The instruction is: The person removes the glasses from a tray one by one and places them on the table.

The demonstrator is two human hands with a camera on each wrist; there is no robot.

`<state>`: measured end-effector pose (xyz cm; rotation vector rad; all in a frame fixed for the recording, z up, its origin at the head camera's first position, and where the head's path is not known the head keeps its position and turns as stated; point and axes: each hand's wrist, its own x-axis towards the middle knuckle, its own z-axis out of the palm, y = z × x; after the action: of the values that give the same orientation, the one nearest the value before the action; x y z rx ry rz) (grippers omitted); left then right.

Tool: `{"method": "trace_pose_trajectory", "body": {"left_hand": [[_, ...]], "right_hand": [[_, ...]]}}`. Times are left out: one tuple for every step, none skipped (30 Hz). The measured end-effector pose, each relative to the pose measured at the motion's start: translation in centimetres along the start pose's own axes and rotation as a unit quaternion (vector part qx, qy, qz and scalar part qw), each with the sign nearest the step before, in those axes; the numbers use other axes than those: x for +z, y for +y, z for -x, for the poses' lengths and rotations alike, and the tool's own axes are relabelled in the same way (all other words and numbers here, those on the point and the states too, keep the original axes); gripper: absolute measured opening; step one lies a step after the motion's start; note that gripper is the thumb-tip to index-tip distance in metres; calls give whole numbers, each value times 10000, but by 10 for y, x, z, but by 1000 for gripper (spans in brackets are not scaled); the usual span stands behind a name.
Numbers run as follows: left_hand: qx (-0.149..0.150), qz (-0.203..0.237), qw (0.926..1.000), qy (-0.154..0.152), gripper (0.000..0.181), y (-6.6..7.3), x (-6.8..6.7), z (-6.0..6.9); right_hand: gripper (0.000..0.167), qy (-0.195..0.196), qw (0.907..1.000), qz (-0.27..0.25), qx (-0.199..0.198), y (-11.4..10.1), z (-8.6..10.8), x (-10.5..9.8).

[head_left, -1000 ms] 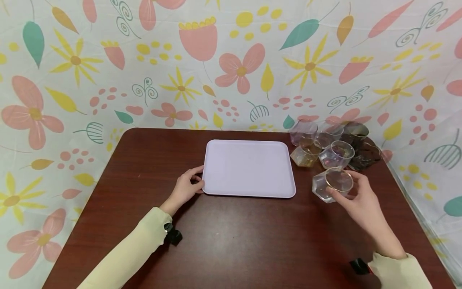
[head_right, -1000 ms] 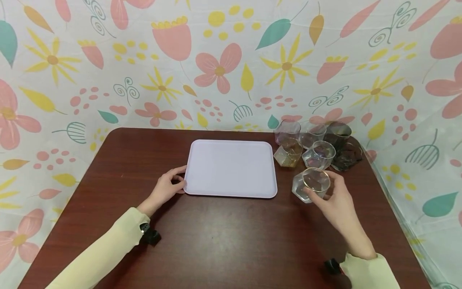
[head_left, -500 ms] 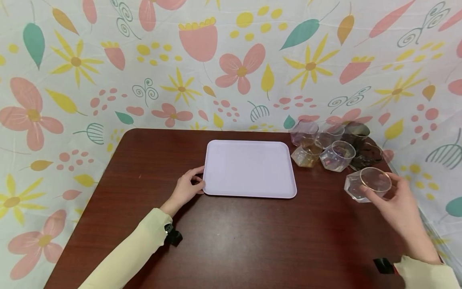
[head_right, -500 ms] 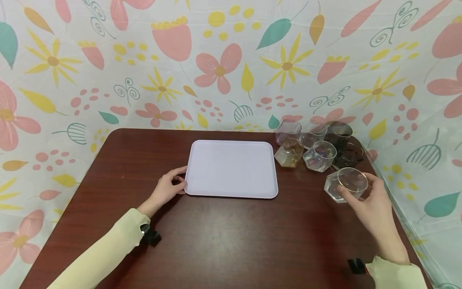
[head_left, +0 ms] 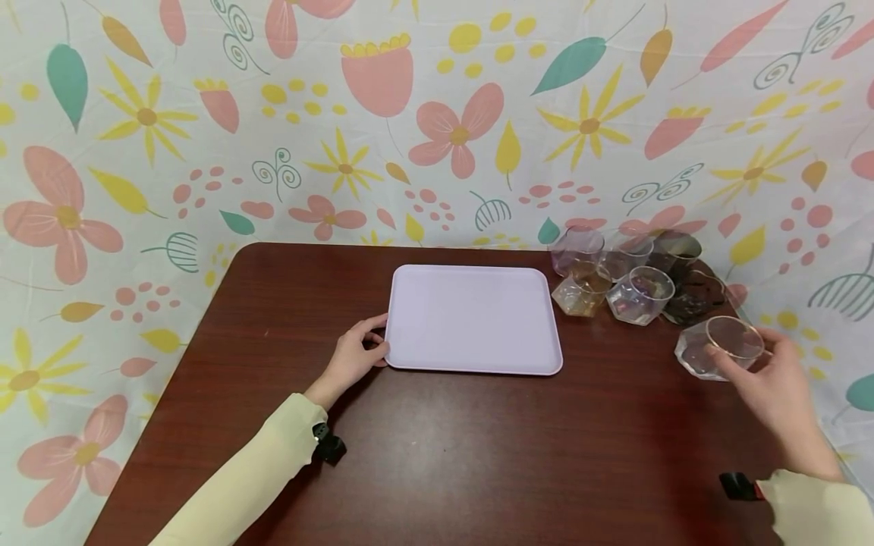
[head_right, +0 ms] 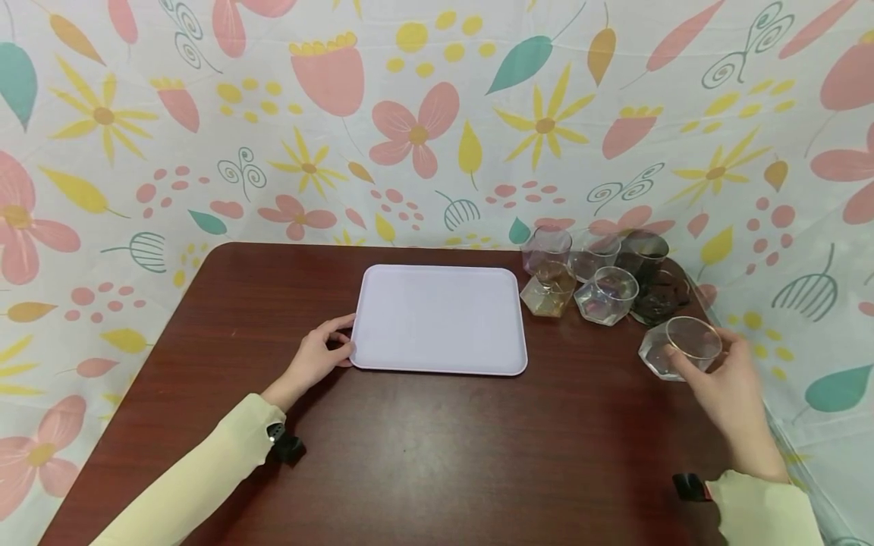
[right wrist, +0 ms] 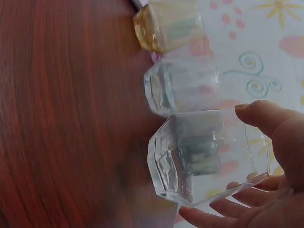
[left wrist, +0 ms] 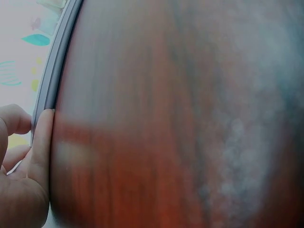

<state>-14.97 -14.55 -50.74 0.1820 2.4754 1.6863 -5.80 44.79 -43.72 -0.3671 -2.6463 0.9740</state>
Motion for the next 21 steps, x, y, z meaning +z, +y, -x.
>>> {"method": "trace_pose_trajectory", "body": {"left_hand": [[1, 2, 10000, 6, 56, 0, 0, 0], [9, -2, 10000, 9, 56, 0, 0, 0], [9, -5, 10000, 9, 56, -1, 0, 0], [20, -1, 10000, 11, 56, -1, 0, 0], [23, -8, 10000, 8, 57, -1, 0, 0], [29, -16, 10000, 5, 57, -1, 0, 0], [38, -30, 10000, 1, 57, -1, 0, 0], [46, -39, 10000, 2, 56, -1, 0, 0], [46, -41, 10000, 2, 57, -1, 0, 0], [46, -43, 10000, 2, 57, -1, 1, 0], [39, -51, 10000, 3, 57, -1, 1, 0], [37, -51, 10000, 2, 57, -1, 1, 0], [33, -52, 10000, -2, 57, -1, 1, 0], [26, -47, 10000, -6, 57, -1, 1, 0], [21, -50, 10000, -7, 57, -1, 1, 0], [16, -49, 10000, -11, 57, -1, 1, 0], [18, -55, 10000, -10, 57, -1, 0, 0], [24, -63, 10000, -8, 57, 0, 0, 0], [27, -67, 10000, -6, 57, 0, 0, 0], [30, -64, 10000, 2, 57, 0, 0, 0], [30, -70, 10000, 12, 57, 1, 0, 0]], "right_hand": [[68, -14, 10000, 28, 55, 2, -1, 0], [69, -38, 9999, 33, 116, 4, -2, 0], [71, -62, 9998, 46, 180, 6, -3, -1], [72, -70, 9997, 73, 237, 8, -4, -1], [72, -71, 9995, 86, 293, 10, -4, -1], [73, -62, 9994, 119, 333, 11, -5, 0], [74, -75, 9993, 119, 357, 12, -5, 0], [75, -78, 9991, 158, 388, 13, -6, 0], [76, -94, 9989, 189, 411, 14, -7, 0], [76, -90, 9988, 233, 433, 15, -7, 0], [77, -106, 9987, 246, 443, 15, -8, 0], [77, -102, 9986, 258, 457, 16, -8, 1], [77, -108, 9985, 242, 469, 17, -9, 1], [77, -97, 9985, 238, 483, 17, -9, 2], [77, -115, 9985, 214, 491, 18, -10, 2], [77, -111, 9985, 196, 503, 19, -11, 2], [78, -111, 9985, 163, 515, 19, -11, 3], [77, -96, 9984, 133, 532, 20, -12, 3], [78, -91, 9984, 118, 539, 20, -12, 4], [78, -82, 9984, 105, 545, 20, -13, 5], [78, -89, 9984, 76, 545, 21, -13, 5]]}}
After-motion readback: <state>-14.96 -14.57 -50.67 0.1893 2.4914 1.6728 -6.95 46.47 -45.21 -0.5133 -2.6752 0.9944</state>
